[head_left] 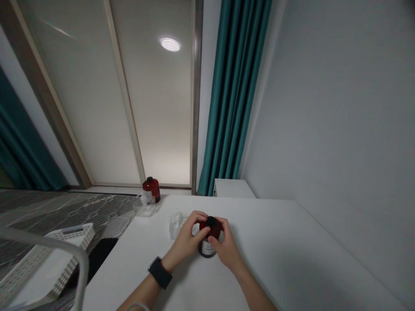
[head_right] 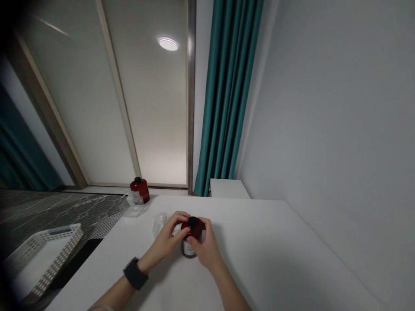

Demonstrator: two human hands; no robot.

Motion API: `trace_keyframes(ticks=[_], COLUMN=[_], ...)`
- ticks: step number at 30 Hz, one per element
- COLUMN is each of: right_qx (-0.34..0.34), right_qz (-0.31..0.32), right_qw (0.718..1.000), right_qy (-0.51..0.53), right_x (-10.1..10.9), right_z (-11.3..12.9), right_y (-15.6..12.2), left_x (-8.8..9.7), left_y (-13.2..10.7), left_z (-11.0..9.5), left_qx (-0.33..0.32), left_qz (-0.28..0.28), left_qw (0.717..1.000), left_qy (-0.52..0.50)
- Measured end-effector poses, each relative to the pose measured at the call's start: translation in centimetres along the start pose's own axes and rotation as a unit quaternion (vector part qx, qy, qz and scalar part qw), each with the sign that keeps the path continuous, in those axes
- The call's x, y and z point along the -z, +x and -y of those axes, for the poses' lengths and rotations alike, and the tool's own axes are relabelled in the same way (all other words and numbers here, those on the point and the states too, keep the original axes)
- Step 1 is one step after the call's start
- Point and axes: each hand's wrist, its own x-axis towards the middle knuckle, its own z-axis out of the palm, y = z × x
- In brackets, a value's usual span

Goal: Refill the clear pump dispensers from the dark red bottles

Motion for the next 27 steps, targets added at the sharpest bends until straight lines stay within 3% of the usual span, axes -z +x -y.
trace_keyframes(ticks=[3,7,13,19,27], right_qx=[-0.006,0.026,0.061,0.06,0.057], right_qz=[0.0,-0.001,-0.068,-0.038,0.015], right_qw=[1.0,0.999,0.996,0.997,0.998], right_qy=[-0.012,-0.037,0.005,0.036,0.019], right_x=[-0.1,0.1,0.7,0.8,0.7], right_z=[-0.2,-0.1,1.2,1.9,2.3], right_y=[-0.2,-0.4,-0.7,-1.3,-1.0], left_x=[-0.6,-0.7,-1.2,-1.7,-1.7], left_y=[-0.7,-1.1,-1.9,-2.1,-2.0], left_z=[0.7,1.2,1.8,2.2,1.9], left_qx=[0.004,-0.013,-0.018,-0.012,-0.013], left_qz=[-0.038,-0.024,-0.062,-0.1,-0.091], left_qw=[0.999,1.0,0.998,0.995,0.996], left_qy=[-0.023,-0.005,-0.007,-0.008,-0.011])
